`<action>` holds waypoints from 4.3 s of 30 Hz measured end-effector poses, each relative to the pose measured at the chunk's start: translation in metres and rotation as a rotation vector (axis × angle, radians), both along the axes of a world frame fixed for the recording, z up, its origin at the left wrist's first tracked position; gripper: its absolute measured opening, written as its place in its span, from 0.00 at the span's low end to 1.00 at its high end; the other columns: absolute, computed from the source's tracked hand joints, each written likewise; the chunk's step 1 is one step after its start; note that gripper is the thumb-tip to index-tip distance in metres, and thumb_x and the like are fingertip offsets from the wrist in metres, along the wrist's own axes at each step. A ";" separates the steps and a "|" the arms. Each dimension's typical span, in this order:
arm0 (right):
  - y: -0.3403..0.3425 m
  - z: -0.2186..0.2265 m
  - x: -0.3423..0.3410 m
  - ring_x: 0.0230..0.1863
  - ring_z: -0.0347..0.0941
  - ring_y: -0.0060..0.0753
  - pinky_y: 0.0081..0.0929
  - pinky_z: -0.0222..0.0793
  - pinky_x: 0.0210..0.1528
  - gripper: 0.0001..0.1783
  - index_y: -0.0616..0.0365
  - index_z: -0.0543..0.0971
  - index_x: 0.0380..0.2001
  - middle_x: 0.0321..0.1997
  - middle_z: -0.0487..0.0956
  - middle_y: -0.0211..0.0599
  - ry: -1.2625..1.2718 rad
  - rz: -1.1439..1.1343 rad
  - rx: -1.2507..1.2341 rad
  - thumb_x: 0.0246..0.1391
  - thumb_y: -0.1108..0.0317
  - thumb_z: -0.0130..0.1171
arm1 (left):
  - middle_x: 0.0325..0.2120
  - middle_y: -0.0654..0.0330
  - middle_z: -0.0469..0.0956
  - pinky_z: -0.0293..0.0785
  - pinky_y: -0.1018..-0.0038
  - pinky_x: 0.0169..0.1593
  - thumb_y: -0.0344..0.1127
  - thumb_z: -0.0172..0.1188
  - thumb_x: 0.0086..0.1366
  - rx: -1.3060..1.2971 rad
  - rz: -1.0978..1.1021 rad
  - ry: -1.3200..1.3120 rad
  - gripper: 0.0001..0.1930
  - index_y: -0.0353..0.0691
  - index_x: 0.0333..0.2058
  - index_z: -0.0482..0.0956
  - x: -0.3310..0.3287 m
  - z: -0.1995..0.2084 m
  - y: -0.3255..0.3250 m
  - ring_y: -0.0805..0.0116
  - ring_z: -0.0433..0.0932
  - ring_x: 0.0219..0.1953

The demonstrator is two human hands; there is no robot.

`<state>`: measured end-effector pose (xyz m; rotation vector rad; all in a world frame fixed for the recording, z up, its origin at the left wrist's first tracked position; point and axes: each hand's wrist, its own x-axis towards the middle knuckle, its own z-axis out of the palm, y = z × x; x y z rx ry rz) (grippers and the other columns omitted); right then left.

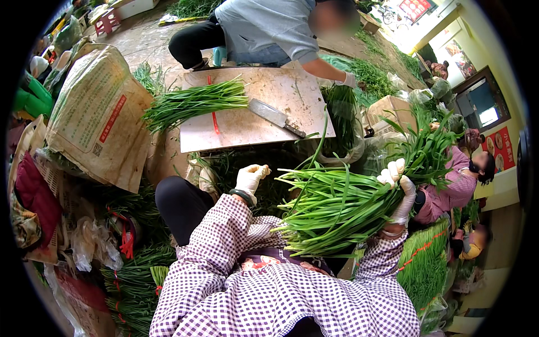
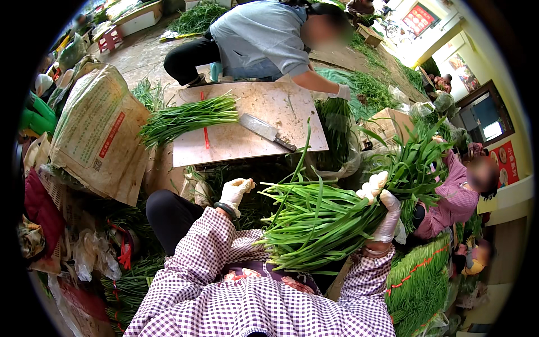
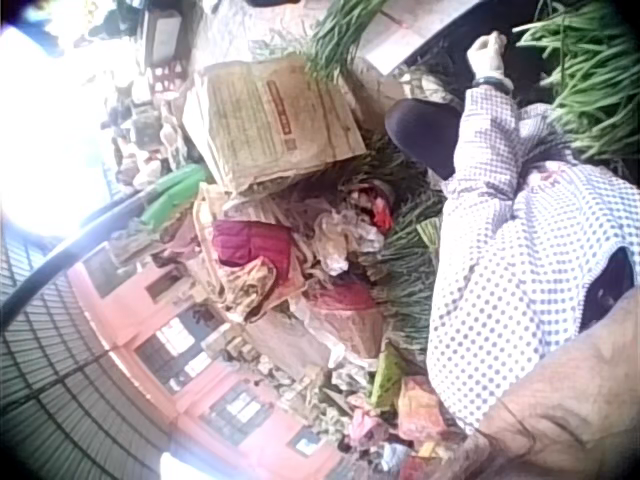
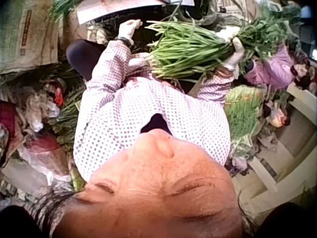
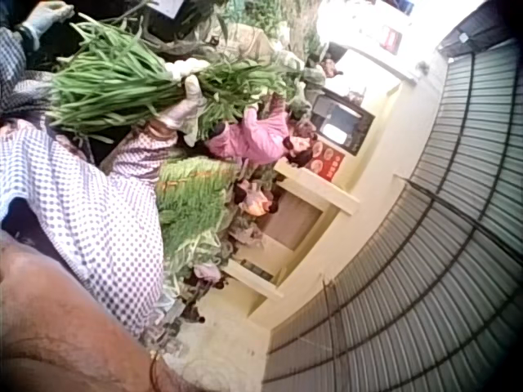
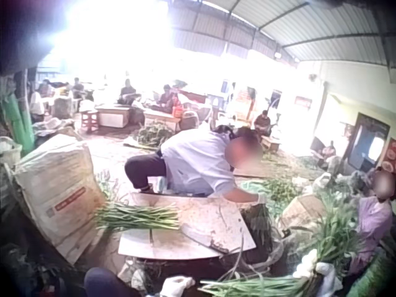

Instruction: The person sits on the ground and bundles green onions by hand. They gather loose stalks, align them, and secure them with red rubber bands. The person also uses a knife to trim the ends of the vegetables on a wooden board.

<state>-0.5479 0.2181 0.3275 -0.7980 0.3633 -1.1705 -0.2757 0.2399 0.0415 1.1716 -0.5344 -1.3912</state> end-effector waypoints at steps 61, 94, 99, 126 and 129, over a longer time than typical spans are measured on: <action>-0.022 0.010 -0.025 0.27 0.59 0.22 0.24 0.59 0.42 0.13 0.54 0.64 0.33 0.27 0.61 0.26 -0.076 -0.004 -0.182 0.45 0.74 0.56 | 0.35 0.59 0.78 0.70 0.78 0.45 0.34 0.61 0.58 -0.274 -0.316 -0.056 0.12 0.33 0.38 0.79 -0.014 0.094 0.032 0.72 0.76 0.37; -0.082 -0.052 -0.083 0.31 0.75 0.30 0.28 0.72 0.40 0.07 0.55 0.79 0.31 0.30 0.80 0.33 0.240 -0.635 0.189 0.51 0.66 0.55 | 0.50 0.55 0.71 0.72 0.64 0.51 0.40 0.54 0.62 -0.113 -0.558 0.631 0.24 0.40 0.55 0.65 -0.052 0.080 0.037 0.62 0.74 0.48; -0.087 -0.071 -0.088 0.31 0.76 0.35 0.33 0.74 0.37 0.08 0.56 0.79 0.29 0.30 0.80 0.36 0.119 -0.617 0.374 0.50 0.65 0.55 | 0.49 0.58 0.71 0.76 0.77 0.33 0.47 0.47 0.65 -0.095 -0.563 0.885 0.23 0.45 0.56 0.62 -0.042 0.057 0.038 0.66 0.75 0.45; -0.072 -0.037 -0.060 0.32 0.77 0.31 0.30 0.75 0.38 0.12 0.57 0.78 0.37 0.34 0.80 0.35 0.073 -0.407 0.228 0.54 0.62 0.54 | 0.48 0.54 0.72 0.73 0.81 0.32 0.45 0.60 0.57 -0.141 -0.794 0.800 0.33 0.38 0.58 0.60 -0.026 0.111 0.082 0.76 0.75 0.34; -0.076 -0.033 -0.063 0.32 0.77 0.31 0.30 0.75 0.38 0.12 0.57 0.78 0.37 0.35 0.80 0.34 0.091 -0.447 0.162 0.54 0.62 0.54 | 0.39 0.61 0.75 0.64 0.83 0.31 0.51 0.57 0.58 -0.198 -0.729 0.654 0.30 0.36 0.53 0.66 -0.022 0.094 0.086 0.79 0.68 0.28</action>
